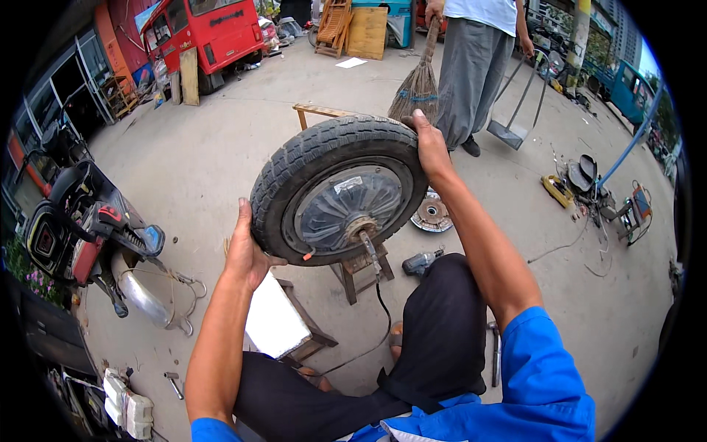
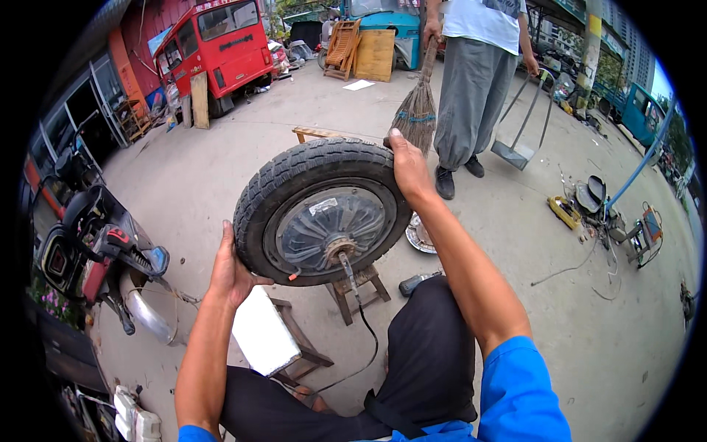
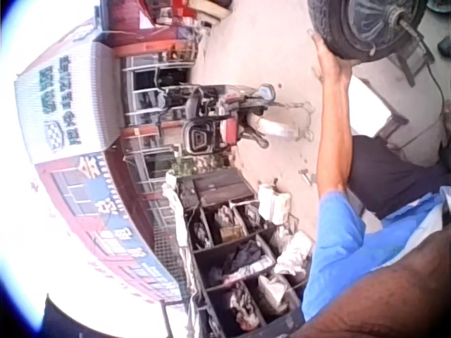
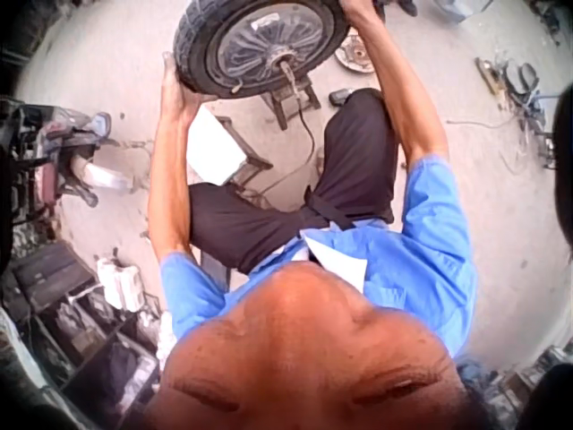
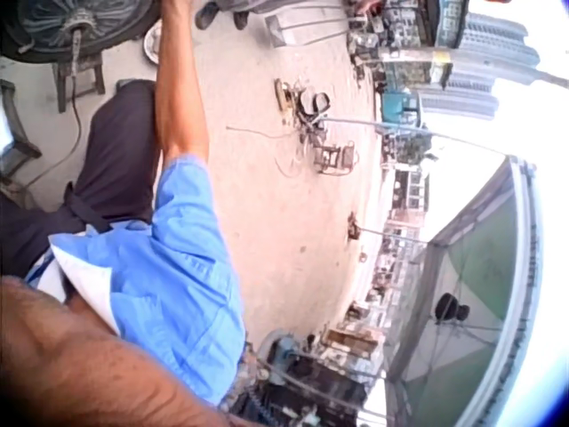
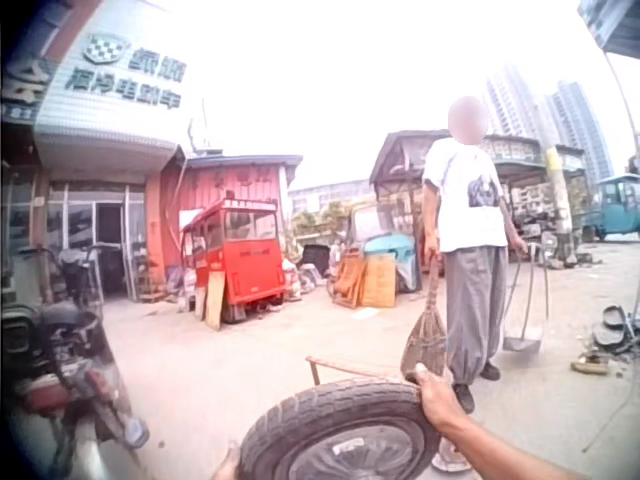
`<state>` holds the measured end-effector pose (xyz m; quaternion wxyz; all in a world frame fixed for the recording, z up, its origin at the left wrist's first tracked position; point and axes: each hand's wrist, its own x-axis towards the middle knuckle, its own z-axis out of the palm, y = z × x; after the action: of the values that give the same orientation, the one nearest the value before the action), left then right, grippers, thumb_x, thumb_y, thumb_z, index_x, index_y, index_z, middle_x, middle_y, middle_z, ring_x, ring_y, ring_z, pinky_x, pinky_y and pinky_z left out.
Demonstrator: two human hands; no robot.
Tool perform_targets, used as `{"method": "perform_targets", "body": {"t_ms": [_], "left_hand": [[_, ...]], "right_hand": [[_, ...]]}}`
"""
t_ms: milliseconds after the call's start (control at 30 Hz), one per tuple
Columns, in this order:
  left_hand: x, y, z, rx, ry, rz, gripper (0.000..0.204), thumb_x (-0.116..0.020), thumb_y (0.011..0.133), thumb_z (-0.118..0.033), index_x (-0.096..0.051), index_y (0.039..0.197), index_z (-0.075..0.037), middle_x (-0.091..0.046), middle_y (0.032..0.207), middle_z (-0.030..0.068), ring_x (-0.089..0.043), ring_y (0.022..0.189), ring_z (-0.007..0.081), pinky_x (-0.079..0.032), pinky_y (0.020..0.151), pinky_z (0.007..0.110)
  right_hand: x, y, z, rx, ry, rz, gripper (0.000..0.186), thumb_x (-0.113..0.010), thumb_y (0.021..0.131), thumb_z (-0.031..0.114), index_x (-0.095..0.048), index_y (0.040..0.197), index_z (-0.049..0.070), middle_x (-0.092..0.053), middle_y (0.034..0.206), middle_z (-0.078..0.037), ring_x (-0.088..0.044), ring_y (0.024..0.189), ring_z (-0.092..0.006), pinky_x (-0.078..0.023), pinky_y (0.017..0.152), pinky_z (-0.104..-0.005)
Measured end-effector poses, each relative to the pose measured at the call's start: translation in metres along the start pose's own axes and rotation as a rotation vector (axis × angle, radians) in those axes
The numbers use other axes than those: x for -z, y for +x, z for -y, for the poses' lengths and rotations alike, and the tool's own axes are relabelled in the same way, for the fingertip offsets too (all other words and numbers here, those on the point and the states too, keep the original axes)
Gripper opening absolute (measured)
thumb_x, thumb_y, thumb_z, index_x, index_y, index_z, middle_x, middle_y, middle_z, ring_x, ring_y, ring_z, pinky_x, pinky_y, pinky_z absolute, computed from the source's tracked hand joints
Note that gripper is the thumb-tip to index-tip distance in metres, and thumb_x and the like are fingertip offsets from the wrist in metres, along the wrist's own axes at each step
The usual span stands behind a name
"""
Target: The person uses a screwdriver to pry the tire bead away from the rim of a motorcycle wheel. They work around the circumference of the tire, eventually flipping the wheel over to reveal the internal stator and copper windings.
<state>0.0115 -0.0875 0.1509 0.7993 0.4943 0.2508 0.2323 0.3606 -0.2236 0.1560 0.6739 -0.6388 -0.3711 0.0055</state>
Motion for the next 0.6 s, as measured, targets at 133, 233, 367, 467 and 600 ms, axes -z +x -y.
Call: {"method": "perform_targets", "body": {"t_ms": [133, 233, 367, 467, 600], "left_hand": [[0.005, -0.003, -0.007, 0.016, 0.062, -0.013, 0.087, -0.029, 0.098, -0.074, -0.024, 0.159, -0.013, -0.024, 0.164, 0.0179, -0.019, 0.15, 0.0471, -0.011, 0.104, 0.086], [0.01, 0.001, -0.007, 0.051, 0.049, -0.061, 0.089, -0.037, 0.097, -0.073, -0.026, 0.157, -0.008, -0.023, 0.163, 0.0216, -0.019, 0.15, 0.0451, -0.014, 0.105, 0.084], [0.009, 0.004, -0.007, 0.067, 0.065, -0.035, 0.088, -0.035, 0.099, -0.07, -0.019, 0.159, -0.008, -0.018, 0.164, 0.0224, -0.015, 0.151, 0.0449, -0.016, 0.107, 0.083], [0.02, 0.004, -0.006, 0.09, 0.11, -0.016, 0.086, -0.032, 0.101, -0.068, -0.017, 0.16, -0.008, -0.013, 0.165, 0.0215, -0.013, 0.151, 0.0459, -0.018, 0.107, 0.082], [0.055, 0.003, -0.004, 0.075, 0.194, 0.027, 0.083, -0.035, 0.103, -0.062, -0.019, 0.158, -0.003, -0.015, 0.164, 0.0252, -0.016, 0.151, 0.0455, -0.021, 0.112, 0.076]], "right_hand": [[-0.023, 0.0, 0.081, 0.156, -0.342, 0.277, 0.071, -0.041, 0.102, 0.058, -0.065, 0.123, -0.006, -0.068, 0.117, -0.024, -0.062, 0.113, -0.0333, -0.045, 0.1, -0.0382], [-0.04, 0.004, 0.111, 0.19, -0.529, 0.379, 0.073, -0.038, 0.1, 0.063, -0.072, 0.114, 0.0, -0.07, 0.107, -0.028, -0.065, 0.106, -0.0435, -0.049, 0.094, -0.0453], [-0.041, 0.007, 0.099, 0.212, -0.578, 0.319, 0.068, -0.043, 0.099, 0.061, -0.076, 0.104, 0.002, -0.072, 0.096, -0.023, -0.068, 0.097, -0.0412, -0.052, 0.086, -0.0456], [-0.042, 0.009, 0.096, 0.245, -0.576, 0.296, 0.061, -0.047, 0.099, 0.055, -0.075, 0.102, 0.001, -0.072, 0.097, -0.023, -0.069, 0.095, -0.0393, -0.052, 0.083, -0.0433], [-0.045, 0.015, 0.083, 0.258, -0.519, 0.249, 0.065, -0.046, 0.096, 0.06, -0.077, 0.097, 0.003, -0.071, 0.092, -0.025, -0.068, 0.093, -0.0433, -0.052, 0.084, -0.0485]]}}
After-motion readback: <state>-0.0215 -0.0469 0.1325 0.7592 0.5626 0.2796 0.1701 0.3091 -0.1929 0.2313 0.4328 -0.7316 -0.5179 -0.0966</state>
